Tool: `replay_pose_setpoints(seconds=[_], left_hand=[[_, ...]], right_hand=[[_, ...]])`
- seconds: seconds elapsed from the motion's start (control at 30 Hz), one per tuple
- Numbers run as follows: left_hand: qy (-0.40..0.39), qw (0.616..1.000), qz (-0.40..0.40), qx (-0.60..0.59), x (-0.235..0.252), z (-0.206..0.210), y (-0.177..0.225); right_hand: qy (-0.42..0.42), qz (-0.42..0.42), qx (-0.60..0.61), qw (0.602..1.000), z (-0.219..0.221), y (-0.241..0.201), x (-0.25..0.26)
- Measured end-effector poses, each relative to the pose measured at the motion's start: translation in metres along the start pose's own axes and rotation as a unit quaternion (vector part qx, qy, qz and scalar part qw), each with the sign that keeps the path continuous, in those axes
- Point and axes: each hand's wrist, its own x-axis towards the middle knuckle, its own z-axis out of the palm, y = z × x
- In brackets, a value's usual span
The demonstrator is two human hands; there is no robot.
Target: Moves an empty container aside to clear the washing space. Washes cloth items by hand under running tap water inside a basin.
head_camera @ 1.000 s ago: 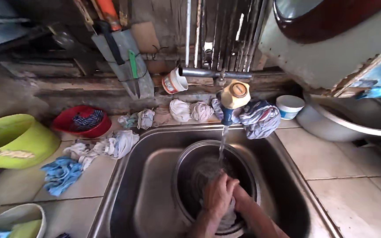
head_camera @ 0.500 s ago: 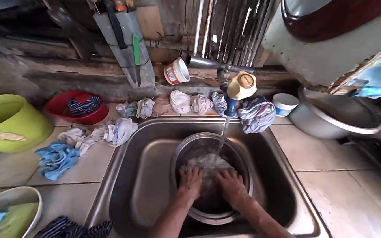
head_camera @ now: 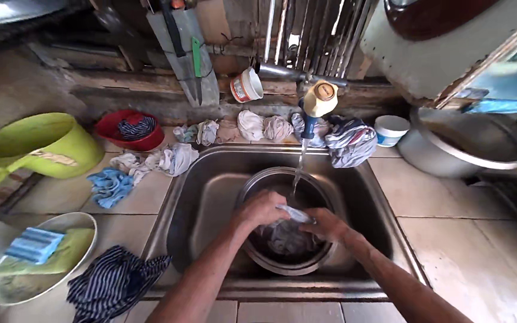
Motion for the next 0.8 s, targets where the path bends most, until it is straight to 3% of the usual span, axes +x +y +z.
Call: replay_pose_setpoints(seconds=[0.2,0.37,0.53,0.67,0.8], left_hand=[[0.174,0.982,0.055,-0.053,-0.015,-0.048,0.034],[0.271,0.958,0.083,-0.048,-0.022,-0.090,0.060],[0.364,0.922,0.125,-0.040,-0.029,-0.118,0.078],[0.310,0.944,0.105,-0.051,-0.024,-0.105,0.057],[0.211,0.977,0.005,-0.032,-0.005,-0.036,0.013]], right_hand=[[0.219,-0.148,0.040,0.964,-0.051,-0.023,-0.030],[0.262,-0.214,0.022,0.941,-0.103,-0.058,-0.043],[0.338,-0.294,0.028,0.894,-0.138,-0.074,-0.053],[0.288,-0.250,0.032,0.924,-0.118,-0.067,-0.044],[0.132,-0.111,-0.020,0.985,-0.052,-0.025,-0.005]])
